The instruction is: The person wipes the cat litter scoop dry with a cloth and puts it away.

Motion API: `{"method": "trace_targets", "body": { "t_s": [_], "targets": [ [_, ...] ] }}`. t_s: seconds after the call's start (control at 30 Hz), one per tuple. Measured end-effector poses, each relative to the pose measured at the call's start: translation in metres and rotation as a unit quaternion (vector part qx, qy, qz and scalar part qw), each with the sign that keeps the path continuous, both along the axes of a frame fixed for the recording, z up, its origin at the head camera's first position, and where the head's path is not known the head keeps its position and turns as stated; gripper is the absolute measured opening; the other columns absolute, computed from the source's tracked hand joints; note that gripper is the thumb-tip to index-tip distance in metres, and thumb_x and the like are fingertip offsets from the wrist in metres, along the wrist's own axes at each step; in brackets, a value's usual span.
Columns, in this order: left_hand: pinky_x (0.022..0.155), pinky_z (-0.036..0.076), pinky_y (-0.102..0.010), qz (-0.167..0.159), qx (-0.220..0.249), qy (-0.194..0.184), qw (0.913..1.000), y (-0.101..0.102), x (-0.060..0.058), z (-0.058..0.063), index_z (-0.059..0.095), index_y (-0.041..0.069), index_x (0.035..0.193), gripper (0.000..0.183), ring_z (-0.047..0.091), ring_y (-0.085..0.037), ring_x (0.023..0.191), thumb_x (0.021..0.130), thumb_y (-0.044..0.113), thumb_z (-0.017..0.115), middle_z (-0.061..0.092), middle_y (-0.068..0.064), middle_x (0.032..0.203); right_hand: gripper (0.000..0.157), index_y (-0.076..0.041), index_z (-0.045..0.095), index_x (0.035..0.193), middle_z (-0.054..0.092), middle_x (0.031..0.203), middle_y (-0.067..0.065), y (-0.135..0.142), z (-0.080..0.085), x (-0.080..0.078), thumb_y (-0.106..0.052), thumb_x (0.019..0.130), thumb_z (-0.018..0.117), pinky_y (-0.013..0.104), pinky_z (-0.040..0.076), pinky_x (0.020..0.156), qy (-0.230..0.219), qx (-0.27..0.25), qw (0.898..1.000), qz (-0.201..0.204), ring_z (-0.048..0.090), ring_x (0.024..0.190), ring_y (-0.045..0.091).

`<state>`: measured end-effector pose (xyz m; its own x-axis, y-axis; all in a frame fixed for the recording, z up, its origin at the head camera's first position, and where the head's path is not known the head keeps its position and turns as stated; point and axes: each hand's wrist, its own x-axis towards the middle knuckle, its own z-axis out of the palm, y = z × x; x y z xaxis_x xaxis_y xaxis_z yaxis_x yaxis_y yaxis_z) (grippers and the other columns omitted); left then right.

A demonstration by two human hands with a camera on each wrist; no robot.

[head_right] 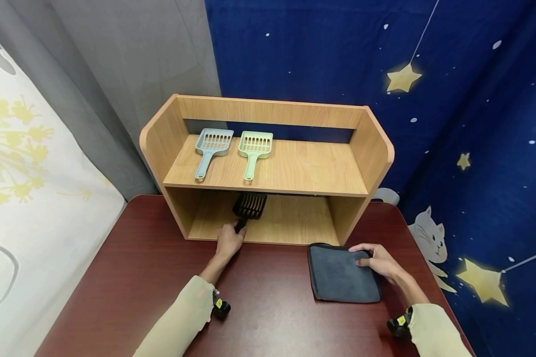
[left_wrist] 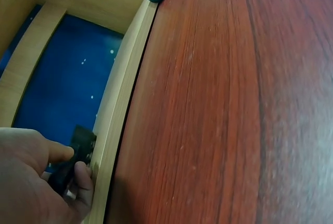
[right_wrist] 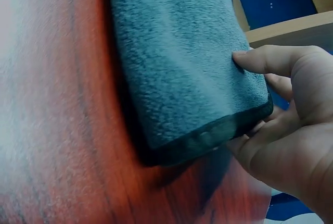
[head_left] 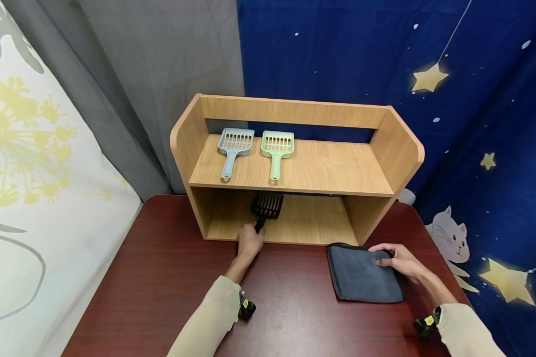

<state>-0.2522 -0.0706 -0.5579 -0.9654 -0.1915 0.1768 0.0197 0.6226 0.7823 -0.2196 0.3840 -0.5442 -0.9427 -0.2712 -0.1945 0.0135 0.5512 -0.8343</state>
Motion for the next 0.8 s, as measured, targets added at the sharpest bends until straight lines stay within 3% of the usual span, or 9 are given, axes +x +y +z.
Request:
{"method": "trace_targets", "body": {
  "t_s": [0.2, 0.43, 0.63, 0.8],
  "targets": [
    [0.052, 0.041, -0.036, -0.016, 0.021, -0.008, 0.9996, 0.006, 0.0, -0.002, 0.069, 0.005, 0.105, 0.019, 0.049, -0.019, 0.055, 0.092, 0.017, 0.067, 0.066, -0.011, 0.071, 0.037, -0.008, 0.07, 0.115, 0.066, 0.122, 0.015, -0.001, -0.006, 0.001, -0.014, 0.08, 0.08, 0.02, 0.043, 0.086, 0.078, 0.043, 0.996, -0.011, 0.054, 0.114, 0.02],
    [0.062, 0.05, -0.044, -0.026, 0.022, -0.005, 0.9994, 0.012, -0.001, -0.002, 0.066, 0.003, 0.121, 0.032, 0.061, -0.022, 0.067, 0.091, 0.015, 0.068, 0.072, -0.018, 0.096, 0.034, -0.01, 0.073, 0.108, 0.07, 0.112, 0.013, 0.002, -0.014, -0.002, -0.013, 0.076, 0.083, 0.02, 0.045, 0.08, 0.141, 0.083, 0.986, -0.024, 0.061, 0.102, 0.02],
    [0.061, 0.051, -0.041, -0.018, 0.027, 0.004, 0.9995, 0.016, -0.004, -0.003, 0.065, 0.001, 0.125, 0.037, 0.058, -0.017, 0.063, 0.09, 0.013, 0.07, 0.072, -0.019, 0.1, 0.034, -0.014, 0.074, 0.105, 0.069, 0.11, 0.012, 0.002, -0.017, -0.002, -0.015, 0.073, 0.085, 0.024, 0.043, 0.082, 0.188, 0.137, 0.972, -0.029, 0.06, 0.103, 0.027],
    [0.065, 0.053, -0.044, -0.001, 0.033, 0.012, 0.9994, 0.018, -0.006, -0.004, 0.068, 0.005, 0.121, 0.035, 0.066, -0.024, 0.072, 0.088, 0.015, 0.072, 0.073, -0.017, 0.098, 0.034, -0.014, 0.074, 0.104, 0.068, 0.11, 0.013, 0.0, -0.017, -0.002, -0.017, 0.072, 0.086, 0.029, 0.043, 0.081, 0.207, 0.159, 0.965, -0.03, 0.06, 0.102, 0.029]
  ]
}}
